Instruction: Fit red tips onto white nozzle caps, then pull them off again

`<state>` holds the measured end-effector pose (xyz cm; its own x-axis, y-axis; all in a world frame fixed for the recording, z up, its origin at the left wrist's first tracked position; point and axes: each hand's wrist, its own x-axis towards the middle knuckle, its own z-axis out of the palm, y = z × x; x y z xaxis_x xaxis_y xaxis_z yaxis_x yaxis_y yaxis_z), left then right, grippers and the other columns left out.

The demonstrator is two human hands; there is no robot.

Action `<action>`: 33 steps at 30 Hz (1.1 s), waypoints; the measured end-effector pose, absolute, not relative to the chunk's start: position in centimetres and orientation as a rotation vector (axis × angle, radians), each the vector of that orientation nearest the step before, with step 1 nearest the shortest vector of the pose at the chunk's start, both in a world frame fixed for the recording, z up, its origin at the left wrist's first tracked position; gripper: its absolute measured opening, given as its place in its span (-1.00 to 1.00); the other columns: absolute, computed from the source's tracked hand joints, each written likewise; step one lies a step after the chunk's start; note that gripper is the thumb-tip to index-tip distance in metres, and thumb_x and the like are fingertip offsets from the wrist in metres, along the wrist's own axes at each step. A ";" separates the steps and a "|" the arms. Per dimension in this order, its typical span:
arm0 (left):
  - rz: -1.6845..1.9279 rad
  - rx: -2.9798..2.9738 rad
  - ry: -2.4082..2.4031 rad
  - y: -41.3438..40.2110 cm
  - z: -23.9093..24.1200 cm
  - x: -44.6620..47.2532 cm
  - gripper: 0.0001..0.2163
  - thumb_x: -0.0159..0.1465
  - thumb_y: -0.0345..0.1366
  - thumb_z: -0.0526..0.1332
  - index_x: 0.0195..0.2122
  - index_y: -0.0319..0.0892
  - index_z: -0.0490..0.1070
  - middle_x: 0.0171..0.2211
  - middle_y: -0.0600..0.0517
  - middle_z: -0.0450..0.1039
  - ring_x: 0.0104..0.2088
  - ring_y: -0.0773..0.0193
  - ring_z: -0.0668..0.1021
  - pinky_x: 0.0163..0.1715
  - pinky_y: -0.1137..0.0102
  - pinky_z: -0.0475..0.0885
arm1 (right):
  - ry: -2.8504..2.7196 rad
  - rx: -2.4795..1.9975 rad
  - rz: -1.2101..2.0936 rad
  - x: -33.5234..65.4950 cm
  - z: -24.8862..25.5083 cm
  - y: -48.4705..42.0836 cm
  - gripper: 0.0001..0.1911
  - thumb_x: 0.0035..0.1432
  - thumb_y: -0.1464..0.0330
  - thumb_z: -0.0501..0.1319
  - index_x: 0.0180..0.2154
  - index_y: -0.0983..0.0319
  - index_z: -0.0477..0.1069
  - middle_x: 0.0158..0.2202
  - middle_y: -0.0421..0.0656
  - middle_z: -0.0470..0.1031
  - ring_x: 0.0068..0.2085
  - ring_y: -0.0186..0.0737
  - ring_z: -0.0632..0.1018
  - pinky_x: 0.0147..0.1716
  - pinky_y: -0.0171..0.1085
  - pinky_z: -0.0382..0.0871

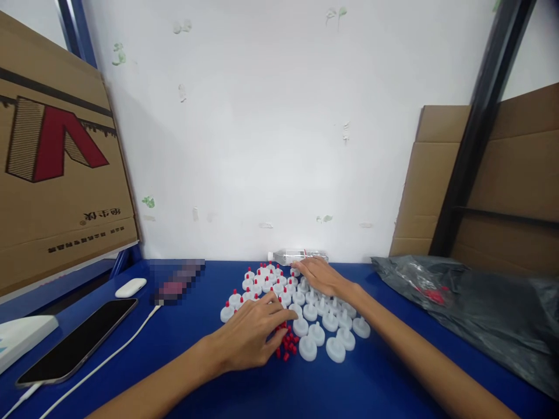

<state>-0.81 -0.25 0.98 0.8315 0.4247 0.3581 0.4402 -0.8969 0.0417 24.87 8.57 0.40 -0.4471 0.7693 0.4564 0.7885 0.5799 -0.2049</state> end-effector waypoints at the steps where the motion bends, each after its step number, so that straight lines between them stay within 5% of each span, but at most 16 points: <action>1: -0.555 -2.962 -0.706 -0.3 1.0 -0.8 -0.71 0.34 -0.42 0.13 0.07 -0.04 0.36 -0.21 0.02 0.50 -0.13 0.15 0.45 -0.23 0.34 0.41 | -2.296 -1.229 -0.057 24.9 0.6 8.4 -0.41 0.48 0.10 -0.20 -0.19 0.22 0.53 -0.25 -0.07 0.61 -0.09 -0.08 0.57 0.05 -0.10 0.28; 8: -0.624 -2.949 -0.689 -0.3 1.1 -0.9 -0.71 0.31 -0.43 0.13 0.04 -0.06 0.39 -0.21 0.00 0.51 -0.06 0.14 0.46 -0.21 0.34 0.44 | -2.203 -1.125 -0.072 24.7 2.3 7.3 -0.67 0.40 0.15 0.07 -0.08 0.15 0.52 -0.08 -0.11 0.60 0.00 -0.09 0.53 0.06 -0.11 0.29; 14: -0.949 -2.723 -1.037 0.4 1.2 -1.3 -0.78 0.38 -0.38 0.03 -0.01 -0.09 0.37 -0.16 -0.02 0.47 -0.09 0.14 0.47 -0.26 0.31 0.42 | -2.175 -0.959 -0.012 22.9 3.1 5.6 -0.84 0.23 0.23 0.31 -0.18 0.13 0.49 -0.15 -0.18 0.59 -0.08 -0.14 0.55 -0.01 -0.13 0.33; 18: -1.030 -2.575 -1.249 1.0 1.4 -1.5 -0.77 0.42 -0.26 0.05 0.08 -0.09 0.27 -0.20 0.01 0.46 -0.15 0.13 0.49 -0.27 0.29 0.39 | -2.264 -0.857 -0.088 20.9 3.3 4.0 -0.92 0.31 0.38 0.21 -0.14 0.17 0.41 -0.17 -0.15 0.55 -0.15 -0.18 0.54 -0.12 -0.19 0.36; 27: -0.866 -2.568 -1.167 1.7 1.1 -1.6 -0.83 0.49 -0.26 -0.03 -0.18 -0.13 0.30 -0.25 0.01 0.44 -0.20 0.16 0.45 -0.37 0.38 0.29 | -2.300 -0.669 -0.208 18.7 2.5 2.1 -0.88 0.34 0.43 0.16 -0.09 0.17 0.29 -0.16 -0.12 0.53 -0.14 -0.15 0.55 -0.13 -0.17 0.43; 33: -1.018 -2.558 -1.178 1.7 1.2 -1.8 -0.79 0.50 -0.27 -0.07 -0.19 -0.11 0.31 -0.26 0.04 0.44 -0.24 0.21 0.45 -0.32 0.37 0.29 | -2.311 -0.810 -0.101 18.9 2.8 1.6 -0.64 0.29 0.33 0.24 0.06 0.15 0.20 -0.01 -0.06 0.50 -0.06 -0.05 0.55 -0.11 -0.09 0.47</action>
<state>-1.76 1.70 1.20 0.4624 0.6186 0.6352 0.7183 -0.6813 0.1406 18.87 1.63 2.80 -0.5773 0.5259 0.6247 0.5782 0.8034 -0.1420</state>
